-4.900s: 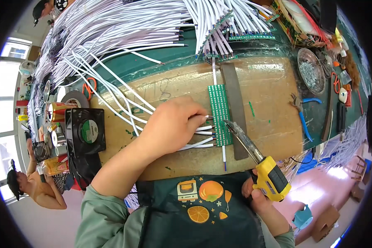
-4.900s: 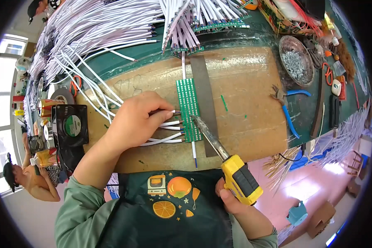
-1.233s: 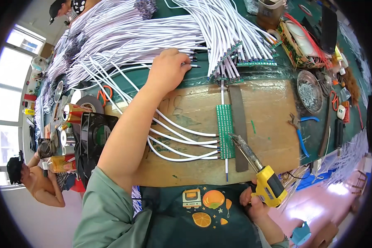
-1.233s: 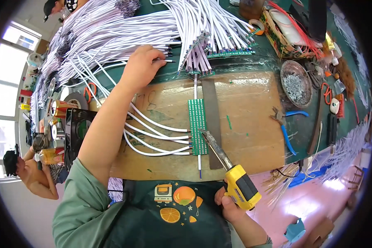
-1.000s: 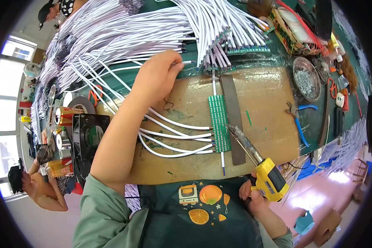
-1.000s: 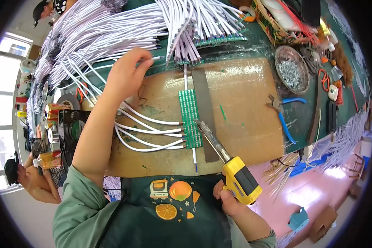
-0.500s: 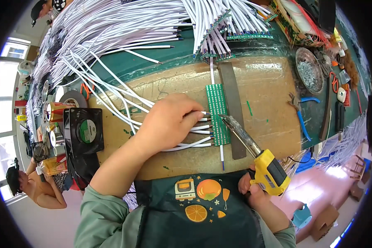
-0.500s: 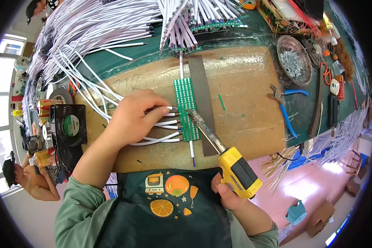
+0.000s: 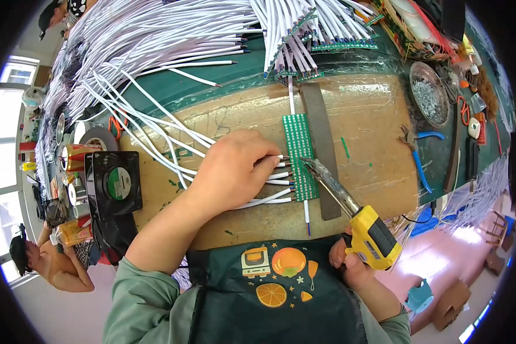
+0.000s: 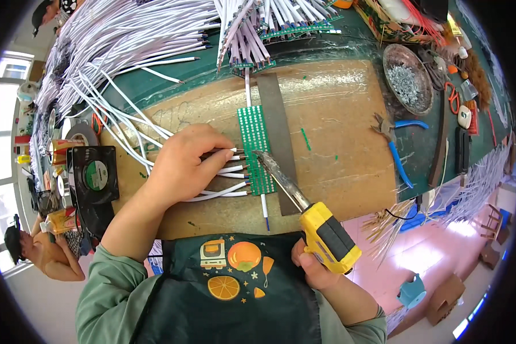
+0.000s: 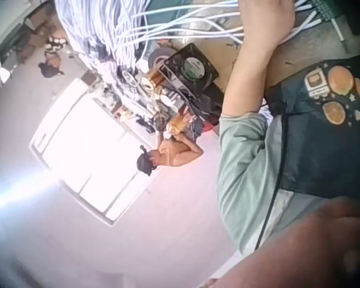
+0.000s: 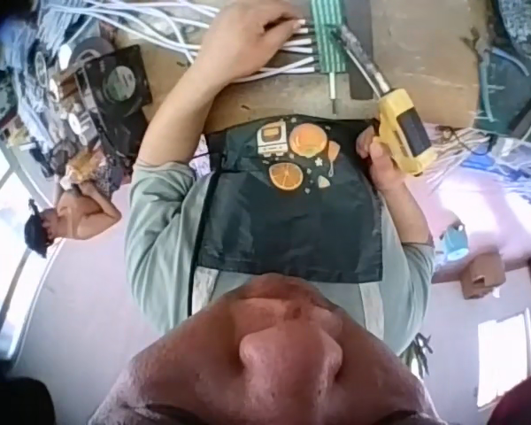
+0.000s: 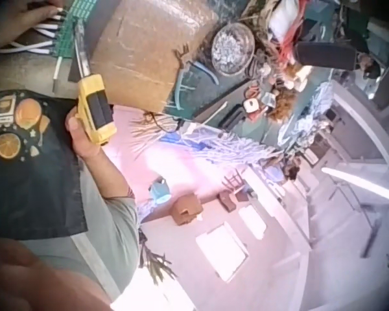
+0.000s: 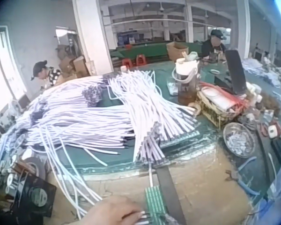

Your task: The person arranges white wires along the edge of a circuit board and solders each wire to the board using a soldering gun.

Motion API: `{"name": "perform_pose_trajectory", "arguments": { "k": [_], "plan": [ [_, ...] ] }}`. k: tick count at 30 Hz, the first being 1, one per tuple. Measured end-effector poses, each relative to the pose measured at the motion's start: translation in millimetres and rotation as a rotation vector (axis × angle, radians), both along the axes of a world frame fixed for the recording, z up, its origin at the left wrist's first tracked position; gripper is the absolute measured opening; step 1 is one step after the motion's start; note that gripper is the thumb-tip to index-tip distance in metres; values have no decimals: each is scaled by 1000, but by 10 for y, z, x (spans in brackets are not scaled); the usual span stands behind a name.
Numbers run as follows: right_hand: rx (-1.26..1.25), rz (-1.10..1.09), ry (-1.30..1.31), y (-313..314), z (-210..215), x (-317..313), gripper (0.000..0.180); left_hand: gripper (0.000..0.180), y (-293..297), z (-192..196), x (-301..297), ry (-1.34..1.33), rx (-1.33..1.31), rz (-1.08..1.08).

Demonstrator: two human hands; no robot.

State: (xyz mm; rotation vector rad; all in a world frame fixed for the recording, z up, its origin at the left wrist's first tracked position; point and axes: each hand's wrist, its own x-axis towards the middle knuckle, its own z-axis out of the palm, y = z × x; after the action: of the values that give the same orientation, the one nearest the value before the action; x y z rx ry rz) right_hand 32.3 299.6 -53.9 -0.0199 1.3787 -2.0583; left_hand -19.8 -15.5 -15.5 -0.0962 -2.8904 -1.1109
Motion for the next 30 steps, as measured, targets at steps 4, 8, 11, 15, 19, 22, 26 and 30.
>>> {"name": "perform_pose_trajectory", "arguments": {
  "k": [4, 8, 11, 15, 19, 22, 26, 30],
  "plan": [
    [15, 3, 29, -2, -21, 1, 70, 10, -2, -4, 3, -2, -16, -5],
    [-86, 22, 33, -2, -21, -11, 51, 10, -3, -9, 4, 16, -22, -17],
    [-48, 18, 7, -13, -2, -1, 60, 10, -3, -10, 2, 22, -20, -12],
    [-8, 10, -17, -14, 14, 8, 69, 10, 2, -19, 3, 7, -16, -2],
    [2, 5, 2, 1, -15, 28, 69, 10, 4, -35, 13, 3, -19, 11],
    [12, 10, 48, 26, -59, 33, 70, 9, 11, -57, 0, 33, -39, -14],
    [107, 105, 105, 67, -78, 16, 69, 9, 25, -78, -3, 62, -42, 1],
    [93, 96, 63, 54, -62, 4, 67, 8, 62, -103, 32, 79, -59, 28]
  ]
}}
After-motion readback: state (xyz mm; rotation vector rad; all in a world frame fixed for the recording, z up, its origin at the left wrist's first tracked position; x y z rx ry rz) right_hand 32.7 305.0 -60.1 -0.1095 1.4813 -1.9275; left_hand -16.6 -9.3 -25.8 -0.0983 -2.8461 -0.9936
